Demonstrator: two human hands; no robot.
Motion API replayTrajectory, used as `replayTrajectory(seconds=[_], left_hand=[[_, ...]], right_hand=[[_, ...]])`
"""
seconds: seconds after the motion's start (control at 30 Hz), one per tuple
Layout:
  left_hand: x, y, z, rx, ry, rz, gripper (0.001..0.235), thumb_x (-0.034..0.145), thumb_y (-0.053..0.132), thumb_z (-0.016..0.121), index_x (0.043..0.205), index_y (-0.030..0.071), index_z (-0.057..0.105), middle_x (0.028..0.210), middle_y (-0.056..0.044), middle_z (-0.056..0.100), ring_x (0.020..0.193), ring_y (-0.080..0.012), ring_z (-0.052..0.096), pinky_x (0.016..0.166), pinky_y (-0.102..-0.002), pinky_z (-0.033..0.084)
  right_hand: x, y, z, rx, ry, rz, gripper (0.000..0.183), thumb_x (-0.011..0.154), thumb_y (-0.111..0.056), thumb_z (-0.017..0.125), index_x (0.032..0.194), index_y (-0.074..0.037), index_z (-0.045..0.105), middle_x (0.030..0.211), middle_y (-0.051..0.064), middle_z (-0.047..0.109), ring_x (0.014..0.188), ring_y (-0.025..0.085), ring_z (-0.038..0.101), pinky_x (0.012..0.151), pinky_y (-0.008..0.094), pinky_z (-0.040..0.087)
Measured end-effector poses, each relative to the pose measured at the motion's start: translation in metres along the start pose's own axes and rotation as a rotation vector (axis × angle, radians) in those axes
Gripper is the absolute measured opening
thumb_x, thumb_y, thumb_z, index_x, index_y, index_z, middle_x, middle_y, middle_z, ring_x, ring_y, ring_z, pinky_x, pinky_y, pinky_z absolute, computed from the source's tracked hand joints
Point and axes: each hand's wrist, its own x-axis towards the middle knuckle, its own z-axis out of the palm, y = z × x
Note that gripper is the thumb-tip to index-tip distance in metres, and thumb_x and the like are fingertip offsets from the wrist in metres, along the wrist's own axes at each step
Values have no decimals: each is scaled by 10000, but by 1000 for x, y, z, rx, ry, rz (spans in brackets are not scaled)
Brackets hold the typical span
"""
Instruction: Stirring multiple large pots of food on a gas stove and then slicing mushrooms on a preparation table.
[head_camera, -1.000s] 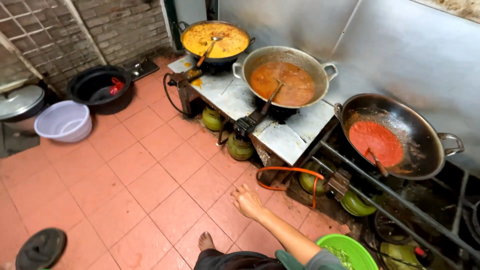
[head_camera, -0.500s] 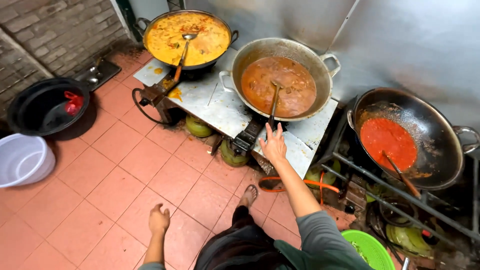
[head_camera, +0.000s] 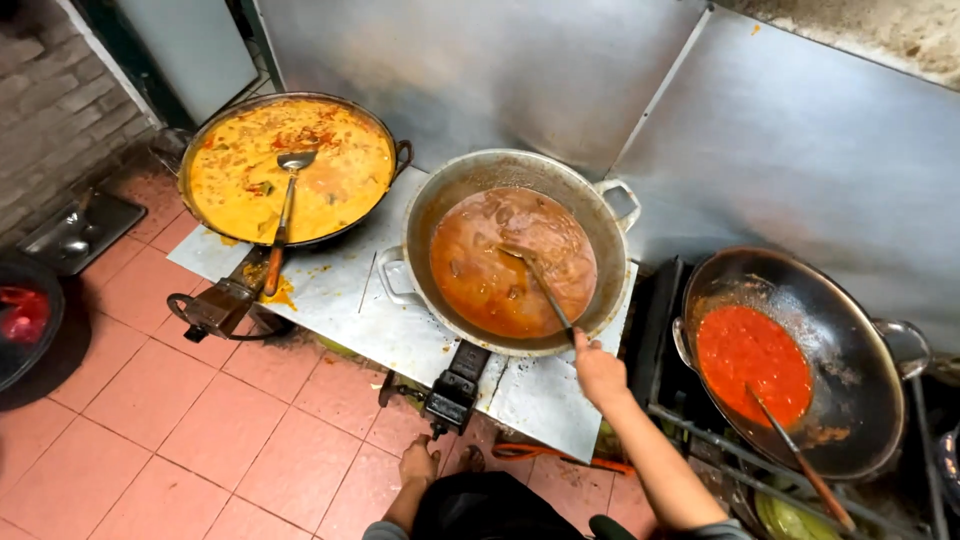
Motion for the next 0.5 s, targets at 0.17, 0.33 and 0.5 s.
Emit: replayTrajectory(seconds=[0.17,0.33,0.5], left_hand=[[26,2,5,63,8,-23,373,871,329,730,1210,187,665,1161,-117,747,1104,-322,707,970,-453,555],[33,20,-16,253,-49,61,290,880,441,694,1130,294,707,1131,-45,757,1184,-268,655,1133,-547,412],[27,14,-63,276,-351,24,408,876,444,698,1231,246,658,1198,-40,741,1193,-267,673,1156,-613,361]], right_hand=[[25,60,-66,-410,269,16,277,934,-209,589,1207,-159,589,1041,71,666,930,258,700,644,383,610],[14,87,-182,-287,65,89,346,946,-407,584,1160,-135,581,1045,124,693,971,305,716,705,447,613],[18,107,-222,-475,327,98,299,946,-300,557,1190,-178,679,900,123,715,828,302,737,639,404,596]])
